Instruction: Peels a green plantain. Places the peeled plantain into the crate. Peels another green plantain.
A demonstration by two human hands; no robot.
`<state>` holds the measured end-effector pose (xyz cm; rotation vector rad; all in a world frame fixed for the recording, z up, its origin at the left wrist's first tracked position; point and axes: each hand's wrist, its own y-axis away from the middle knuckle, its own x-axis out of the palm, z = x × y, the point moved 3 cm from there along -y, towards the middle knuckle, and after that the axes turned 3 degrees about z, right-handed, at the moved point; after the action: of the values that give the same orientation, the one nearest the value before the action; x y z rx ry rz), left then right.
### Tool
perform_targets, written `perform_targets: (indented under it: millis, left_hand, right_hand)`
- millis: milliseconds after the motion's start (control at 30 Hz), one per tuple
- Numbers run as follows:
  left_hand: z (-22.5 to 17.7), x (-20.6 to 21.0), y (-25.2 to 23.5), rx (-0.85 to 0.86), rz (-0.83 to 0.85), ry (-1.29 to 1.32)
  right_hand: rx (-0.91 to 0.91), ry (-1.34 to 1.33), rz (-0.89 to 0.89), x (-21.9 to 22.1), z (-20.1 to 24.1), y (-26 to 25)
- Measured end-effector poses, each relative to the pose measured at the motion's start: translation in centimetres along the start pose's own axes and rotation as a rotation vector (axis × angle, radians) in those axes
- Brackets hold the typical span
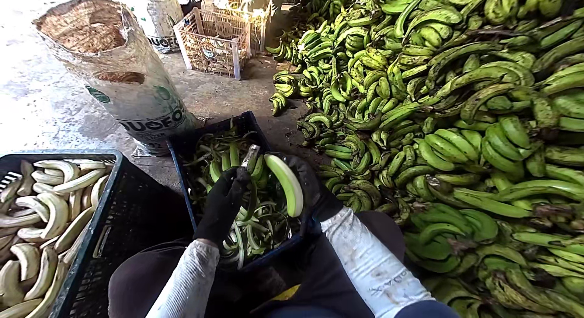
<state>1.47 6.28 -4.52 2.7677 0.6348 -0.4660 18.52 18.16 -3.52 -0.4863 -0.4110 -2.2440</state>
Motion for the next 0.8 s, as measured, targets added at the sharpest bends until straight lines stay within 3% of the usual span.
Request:
perform_targets:
  millis: [133,267,333,467,633,700,800]
  left_hand:
    - [-1.0,1.2,1.8,0.405,0.103,-0.342]
    - [-2.1,3.4,4.0,0.641,0.134,-0.596]
    - [-2.4,4.3,4.2,0.561,0.170,-0.619]
    - [-1.9,3.9,1.9,0.314,0.106,-0.533]
    - [-0.5,-0.4,-0.3,-0.054,-0.074,-0.218]
    - [-0.1,-1.2,-0.2,-0.018,-0.065,-0.115]
    - [-0.3,-0.1,1.2,0.204,0.130,-0.010]
  right_hand:
    - [-0.019,-0.252,-0.120,-2.5,0.5,-0.4]
    - [0.054,-0.230,-0.208,-4.3,-0.2,0.5]
    - [0.081,-0.073,-0.268,-4.3,-0.6,1.3]
    - [-0.119,0.114,0.026,-2.5,-1.0,0.3]
    - [-0.015,0.062,0.032,-0.4,-0.4,0.6]
    - [0.060,-0.094,-0.004,-1.2,-0.6,0.2]
    - [0.059,-0.207,-0.054,-3.0,-0.7,-0.2]
